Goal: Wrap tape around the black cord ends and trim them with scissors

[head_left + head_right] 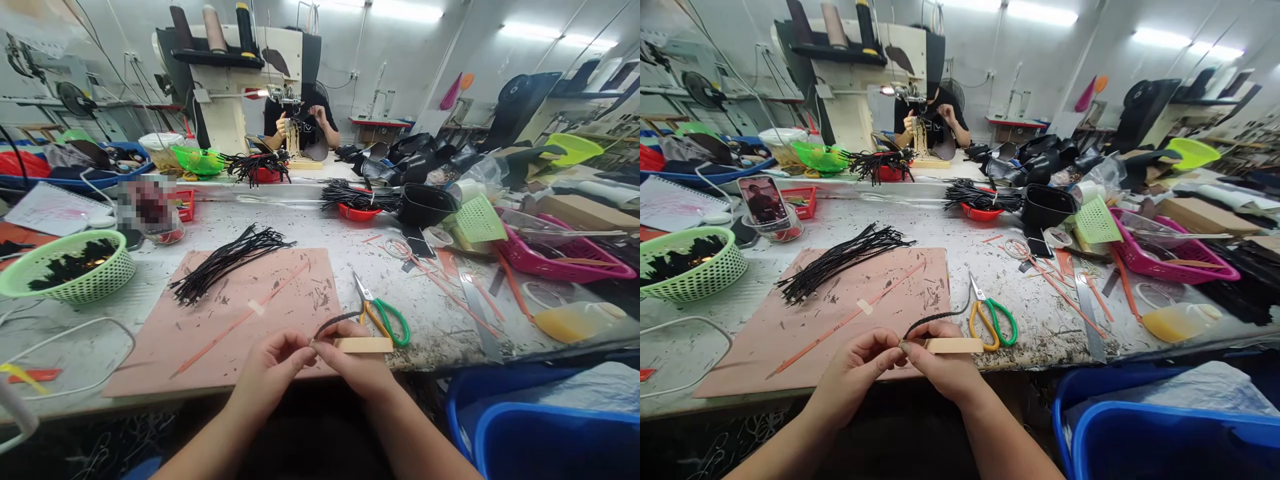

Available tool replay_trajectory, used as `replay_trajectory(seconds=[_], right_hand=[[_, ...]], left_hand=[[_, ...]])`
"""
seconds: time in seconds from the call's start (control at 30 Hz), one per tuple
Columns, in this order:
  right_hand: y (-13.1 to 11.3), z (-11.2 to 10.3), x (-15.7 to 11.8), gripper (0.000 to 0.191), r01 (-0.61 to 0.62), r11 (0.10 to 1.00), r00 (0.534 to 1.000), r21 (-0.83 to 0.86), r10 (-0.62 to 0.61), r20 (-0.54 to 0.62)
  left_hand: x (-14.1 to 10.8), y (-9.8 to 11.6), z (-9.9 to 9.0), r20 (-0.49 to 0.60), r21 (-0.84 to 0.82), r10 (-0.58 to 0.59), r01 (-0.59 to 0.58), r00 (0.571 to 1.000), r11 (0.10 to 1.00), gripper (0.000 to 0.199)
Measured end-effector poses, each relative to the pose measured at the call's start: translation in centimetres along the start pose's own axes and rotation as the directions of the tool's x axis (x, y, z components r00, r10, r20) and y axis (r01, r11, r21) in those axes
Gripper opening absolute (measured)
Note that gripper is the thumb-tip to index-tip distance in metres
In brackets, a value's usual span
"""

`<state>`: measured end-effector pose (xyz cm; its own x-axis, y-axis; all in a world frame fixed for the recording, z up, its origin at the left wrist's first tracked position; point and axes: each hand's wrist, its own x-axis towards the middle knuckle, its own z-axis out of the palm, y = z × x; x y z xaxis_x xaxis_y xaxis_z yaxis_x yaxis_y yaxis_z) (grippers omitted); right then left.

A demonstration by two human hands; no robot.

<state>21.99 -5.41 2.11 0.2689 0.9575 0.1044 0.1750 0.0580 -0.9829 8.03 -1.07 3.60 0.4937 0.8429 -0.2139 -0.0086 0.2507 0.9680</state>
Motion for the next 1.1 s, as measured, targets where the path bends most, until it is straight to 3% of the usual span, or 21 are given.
replay_trajectory(seconds=[0.1, 0.2, 0.3, 0.47, 0.6, 0.7, 0.83, 0.93, 1.1], right_hand=[[-0.2, -0.3, 0.3, 0.004, 0.102, 0.995, 0.992, -0.013, -0.101, 0.075], [-0.4, -0.7, 0.8, 0.005, 0.142, 0.989, 0.973, 0.045, -0.148, 0.180], [-0.4, -0.8, 1.2, 0.008, 0.166, 0.980, 0.960, 0.108, -0.186, 0.211], [0.2, -0.7, 1.5, 0.016, 0.185, 0.965, 0.932, 0.187, -0.232, 0.279], [0.6, -0.7, 1.7, 0.016, 0.203, 0.963, 0.927, 0.176, -0.247, 0.282], [0.5, -0.5, 1.8, 0.013, 0.197, 0.967, 0.940, 0.163, -0.234, 0.250], [0.3, 0.0, 1.6, 0.010, 0.144, 0.986, 0.967, 0.082, -0.158, 0.200], [0.1, 0.4, 1.3, 0.007, 0.137, 0.991, 0.978, -0.013, -0.133, 0.158], [-0.1, 0.4, 1.0, 0.007, 0.121, 0.991, 0.975, -0.050, -0.109, 0.192]], left_hand=[[-0.1, 0.0, 0.1, 0.012, -0.037, -0.042, 0.042, 0.999, 0.998, 0.020], [-0.2, -0.2, 0.3, 0.054, -0.207, -0.139, 0.147, 0.989, 0.967, 0.021], [-0.2, -0.2, 0.4, 0.118, -0.320, -0.172, 0.202, 0.978, 0.926, 0.022], [-0.1, 0.0, 0.3, 0.216, -0.325, -0.220, 0.283, 0.951, 0.902, 0.027], [-0.1, -0.2, 0.1, 0.202, -0.330, -0.275, 0.330, 0.940, 0.884, 0.029], [-0.1, -0.4, 0.0, 0.076, -0.284, -0.227, 0.240, 0.971, 0.928, 0.027], [0.1, -0.5, -0.3, -0.101, -0.010, -0.015, 0.014, 0.995, 1.000, 0.020], [0.1, -0.3, -0.5, -0.087, 0.142, 0.060, -0.047, 0.994, 0.989, 0.017], [0.0, -0.4, -0.8, -0.052, 0.141, 0.050, -0.042, 0.997, 0.989, 0.018]])
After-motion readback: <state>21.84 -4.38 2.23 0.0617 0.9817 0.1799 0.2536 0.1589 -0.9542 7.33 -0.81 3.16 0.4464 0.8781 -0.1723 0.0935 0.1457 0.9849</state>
